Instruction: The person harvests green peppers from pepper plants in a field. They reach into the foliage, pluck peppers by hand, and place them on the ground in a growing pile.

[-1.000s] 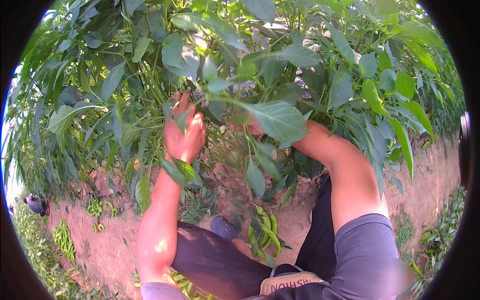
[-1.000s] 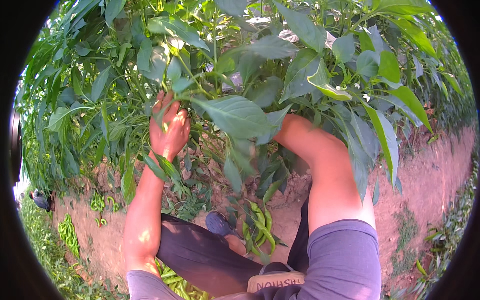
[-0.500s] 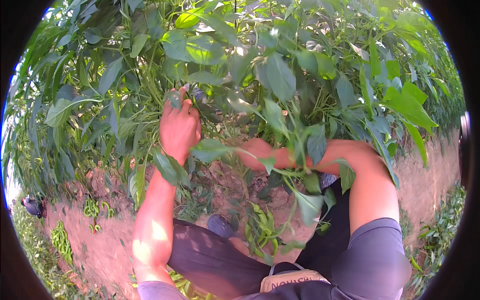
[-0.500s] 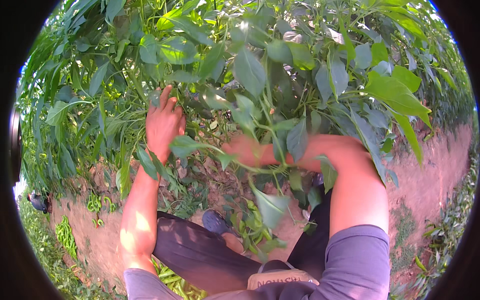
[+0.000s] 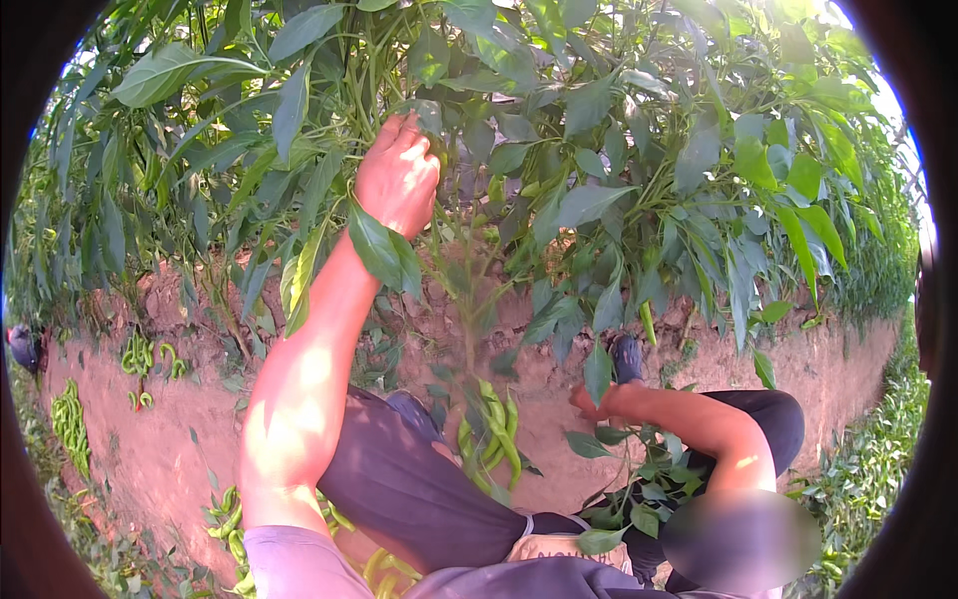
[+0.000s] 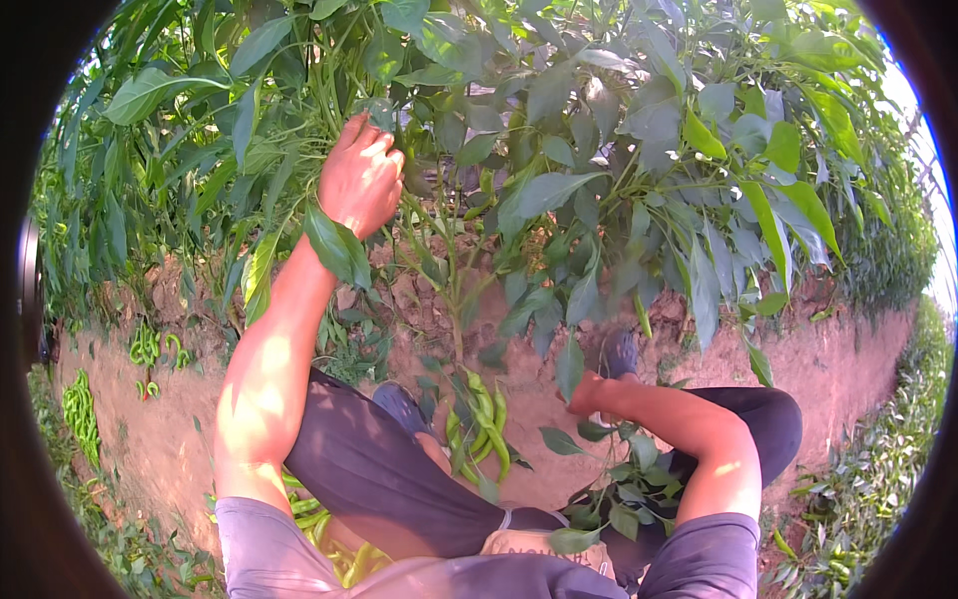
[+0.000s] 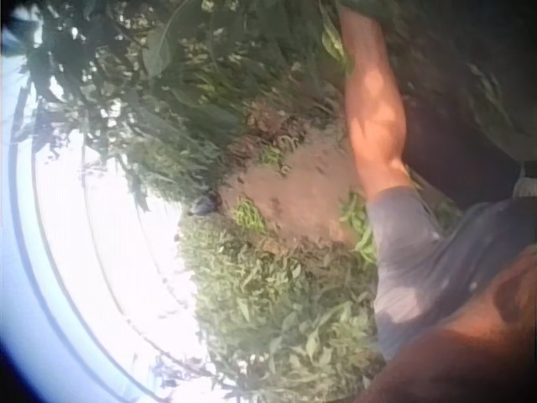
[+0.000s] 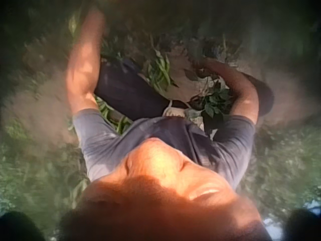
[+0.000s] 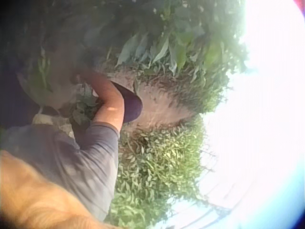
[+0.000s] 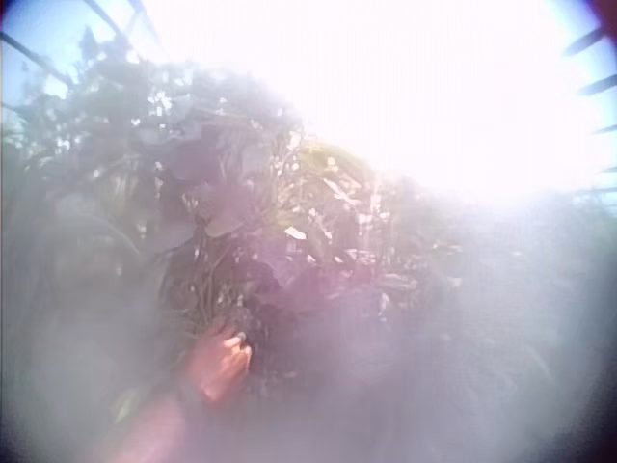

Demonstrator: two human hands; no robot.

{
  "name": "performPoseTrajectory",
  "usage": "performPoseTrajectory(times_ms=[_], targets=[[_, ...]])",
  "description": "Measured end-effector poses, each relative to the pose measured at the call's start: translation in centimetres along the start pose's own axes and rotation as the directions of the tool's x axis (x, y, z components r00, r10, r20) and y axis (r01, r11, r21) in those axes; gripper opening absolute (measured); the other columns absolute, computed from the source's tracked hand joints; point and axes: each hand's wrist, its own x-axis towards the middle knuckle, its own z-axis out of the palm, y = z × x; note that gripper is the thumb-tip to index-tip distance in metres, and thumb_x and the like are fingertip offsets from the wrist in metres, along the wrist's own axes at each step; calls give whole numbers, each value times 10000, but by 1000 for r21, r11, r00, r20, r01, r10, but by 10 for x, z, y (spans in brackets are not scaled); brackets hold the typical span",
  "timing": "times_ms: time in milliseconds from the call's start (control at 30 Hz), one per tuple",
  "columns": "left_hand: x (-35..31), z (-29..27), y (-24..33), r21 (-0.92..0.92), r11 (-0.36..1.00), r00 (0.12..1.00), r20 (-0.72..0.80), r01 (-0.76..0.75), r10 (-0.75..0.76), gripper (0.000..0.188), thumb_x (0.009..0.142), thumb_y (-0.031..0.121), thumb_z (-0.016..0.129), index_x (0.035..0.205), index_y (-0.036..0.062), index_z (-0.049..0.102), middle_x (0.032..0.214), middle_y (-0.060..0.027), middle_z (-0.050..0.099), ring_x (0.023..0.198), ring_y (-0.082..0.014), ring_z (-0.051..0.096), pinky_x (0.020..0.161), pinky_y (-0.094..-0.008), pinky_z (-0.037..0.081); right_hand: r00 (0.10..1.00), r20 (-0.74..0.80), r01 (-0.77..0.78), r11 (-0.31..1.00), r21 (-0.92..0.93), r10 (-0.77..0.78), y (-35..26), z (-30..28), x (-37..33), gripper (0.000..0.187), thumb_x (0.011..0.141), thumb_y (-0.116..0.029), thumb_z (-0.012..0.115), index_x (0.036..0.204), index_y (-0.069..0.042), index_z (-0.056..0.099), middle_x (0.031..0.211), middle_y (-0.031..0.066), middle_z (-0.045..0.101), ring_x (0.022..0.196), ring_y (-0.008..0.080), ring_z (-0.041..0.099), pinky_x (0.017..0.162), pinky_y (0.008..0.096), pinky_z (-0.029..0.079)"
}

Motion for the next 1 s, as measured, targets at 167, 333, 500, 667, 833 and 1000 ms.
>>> performPoseTrajectory(times_ms=[167, 333, 500, 667, 833, 1000], targets=[[0, -4, 2, -27, 1000, 1000, -12, 8, -8, 133, 865, 214, 762, 888, 84, 778, 1082, -140, 755, 1201, -318, 675, 1293, -521, 376, 887, -434, 79, 877, 474, 155, -38, -183, 190, 227, 996, -129, 669, 1192, -19, 695, 936, 219, 748, 875, 419, 750, 809, 498, 606], [-2, -9, 0, -26, 1000, 998, 56, 18, -17, 132, 895, 183, 741, 941, 69, 789, 1178, -150, 751, 1390, -345, 615, 1295, -538, 374, 681, -731, -50, 999, 7, 40, 24, -386, 333, 529, 940, -96, 651, 1469, -105, 669, 1054, 165, 821, 952, 346, 785, 886, 467, 617], [-7, -11, -4, -44, 998, 993, 111, 47, -42, 114, 884, 160, 777, 925, 54, 793, 1214, -124, 743, 1470, -325, 557, 1256, -517, 414, 546, -769, 245, 814, 527, 333, 45, -442, 330, 334, 960, -181, 702, 1271, -63, 736, 1035, 176, 799, 984, 222, 776, 916, 390, 612], [-7, -7, -5, -106, 994, 999, 31, 36, -33, 111, 886, 154, 774, 919, 50, 792, 1221, -120, 747, 1474, -327, 552, 1253, -514, 420, 583, -592, -193, 803, 563, 556, 27, -340, 313, 210, 1037, -154, 678, 1178, -9, 733, 904, 92, 778, 718, 145, 735, 636, 318, 590], [-5, -2, -3, -102, 994, 1000, 9, 28, -28, 114, 877, 134, 776, 943, 43, 791, 1240, -122, 737, 1461, -330, 563, 1231, -515, 431, 770, 249, -180, -174, 968, 588, 59, -283, 349, 608, 1142, -500, 533, 1136, 77, 725, 995, 194, 795, 789, 224, 790, 667, 328, 678], [-7, 0, -5, -92, 996, 1000, 3, 18, -18, 119, 870, 135, 781, 943, 42, 787, 1253, -119, 732, 1468, -325, 553, 1191, -505, 450, 802, 357, 39, -639, 768, 478, 94, -285, 402, 881, 1120, -740, 353, 1160, 86, 657, 846, 126, 751, 592, 182, 688, 546, 281, 627]])
